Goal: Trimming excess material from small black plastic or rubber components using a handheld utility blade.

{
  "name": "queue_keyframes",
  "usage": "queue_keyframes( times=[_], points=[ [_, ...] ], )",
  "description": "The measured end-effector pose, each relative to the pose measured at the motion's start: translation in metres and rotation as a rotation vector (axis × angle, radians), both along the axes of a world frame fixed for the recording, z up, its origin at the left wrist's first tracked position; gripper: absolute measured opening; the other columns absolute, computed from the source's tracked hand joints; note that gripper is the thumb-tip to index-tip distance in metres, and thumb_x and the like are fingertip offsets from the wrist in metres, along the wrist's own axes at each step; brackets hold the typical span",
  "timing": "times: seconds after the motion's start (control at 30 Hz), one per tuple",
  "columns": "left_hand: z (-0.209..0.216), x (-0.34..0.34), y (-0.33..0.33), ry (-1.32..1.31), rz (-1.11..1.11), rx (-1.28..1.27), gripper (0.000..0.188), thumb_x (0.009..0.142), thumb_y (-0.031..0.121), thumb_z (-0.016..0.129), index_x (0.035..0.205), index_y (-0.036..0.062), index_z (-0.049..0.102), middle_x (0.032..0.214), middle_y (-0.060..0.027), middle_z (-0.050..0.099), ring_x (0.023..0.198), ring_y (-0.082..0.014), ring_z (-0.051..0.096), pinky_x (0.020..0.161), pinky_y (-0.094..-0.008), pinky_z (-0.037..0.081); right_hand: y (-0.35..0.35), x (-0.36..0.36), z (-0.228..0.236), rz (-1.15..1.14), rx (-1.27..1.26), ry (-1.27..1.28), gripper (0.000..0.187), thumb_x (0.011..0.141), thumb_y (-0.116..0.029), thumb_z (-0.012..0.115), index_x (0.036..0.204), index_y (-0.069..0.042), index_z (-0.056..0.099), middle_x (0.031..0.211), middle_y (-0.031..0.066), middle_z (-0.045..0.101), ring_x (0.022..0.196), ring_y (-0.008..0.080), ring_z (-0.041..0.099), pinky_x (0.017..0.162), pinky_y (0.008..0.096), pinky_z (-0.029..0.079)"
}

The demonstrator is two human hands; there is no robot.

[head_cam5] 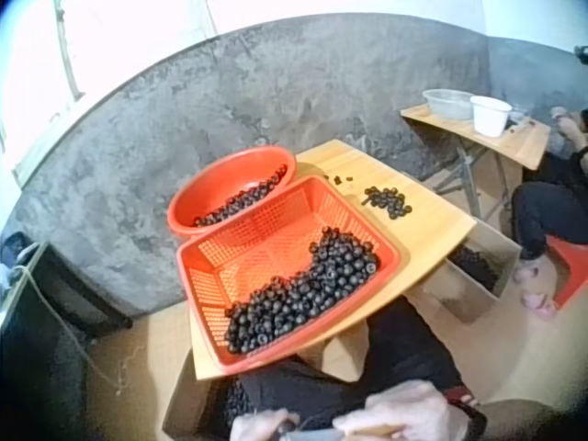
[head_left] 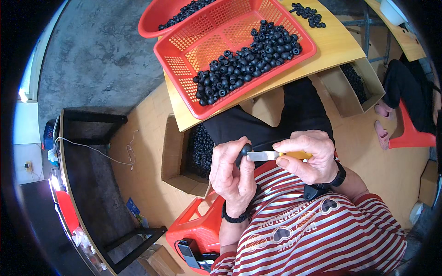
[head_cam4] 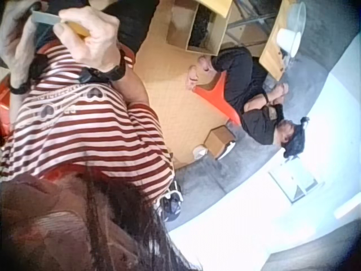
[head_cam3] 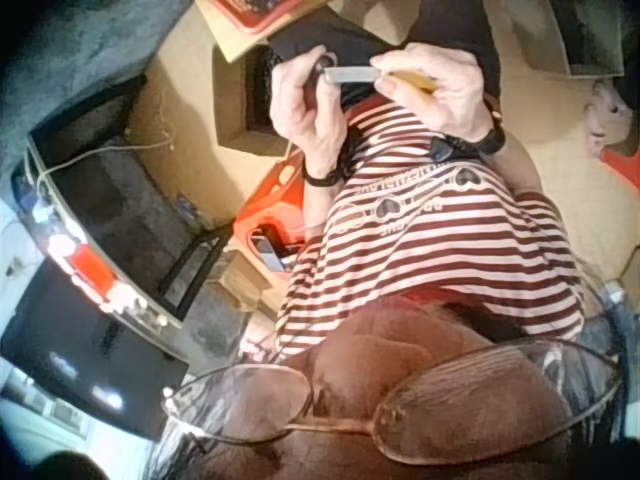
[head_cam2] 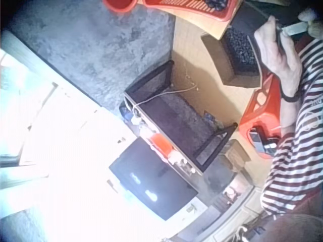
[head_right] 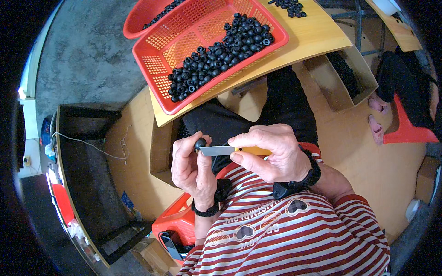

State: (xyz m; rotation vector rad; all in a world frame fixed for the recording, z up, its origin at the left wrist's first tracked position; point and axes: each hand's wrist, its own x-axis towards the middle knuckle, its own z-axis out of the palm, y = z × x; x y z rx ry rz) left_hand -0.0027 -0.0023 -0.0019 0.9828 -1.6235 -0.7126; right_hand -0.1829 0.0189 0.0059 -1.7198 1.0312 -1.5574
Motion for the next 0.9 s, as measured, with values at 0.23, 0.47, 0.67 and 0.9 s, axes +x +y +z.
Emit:
queue_keyframes(
  times=[0.23,0.47,0.67,0.9],
  points=[
    [0.001,-0.001,0.000,-0.008,0.025,-0.026,0.021,0.087,0.005,0.065,0.106,-0.0046,0.063,0.090,-0.0109,0.060,0.081,-0.0175,0.062,0.073,-0.0273,0.051,0.000,-0.001,0.000,-0.006,0.003,0.005,0.019,0.076,-0.005,0.072,0.093,0.002,0.067,0.061,0.0082,0.060,0.047,0.0139,0.055,0.045,0.0253,0.037],
    [0.006,0.000,0.001,-0.141,0.075,-0.120,0.020,0.087,0.002,0.064,0.106,-0.0043,0.064,0.089,-0.0114,0.060,0.079,-0.0171,0.061,0.072,-0.0268,0.051,0.001,0.000,0.001,-0.012,0.006,0.012,0.017,0.077,-0.005,0.071,0.093,0.001,0.067,0.062,0.0084,0.061,0.049,0.0147,0.057,0.046,0.0259,0.040],
    [0.007,-0.012,0.004,0.010,0.012,0.019,0.018,0.086,-0.002,0.063,0.104,-0.0041,0.064,0.090,-0.0101,0.061,0.080,-0.0154,0.061,0.074,-0.0249,0.050,-0.004,0.002,-0.002,-0.172,0.381,-0.449,0.014,0.088,-0.012,0.068,0.096,-0.002,0.062,0.073,-0.0028,0.058,0.064,0.0008,0.049,0.056,0.0190,0.039],
    [0.015,-0.028,0.005,-0.123,-0.027,-0.097,0.022,0.079,0.000,0.070,0.100,-0.0034,0.066,0.088,-0.0114,0.065,0.076,-0.0193,0.060,0.071,-0.0288,0.047,-0.005,0.018,0.000,0.063,0.465,-0.444,0.022,0.081,-0.016,0.078,0.088,-0.004,0.061,0.072,-0.0074,0.052,0.065,-0.0008,0.041,0.055,0.0173,0.034]
  ],
)
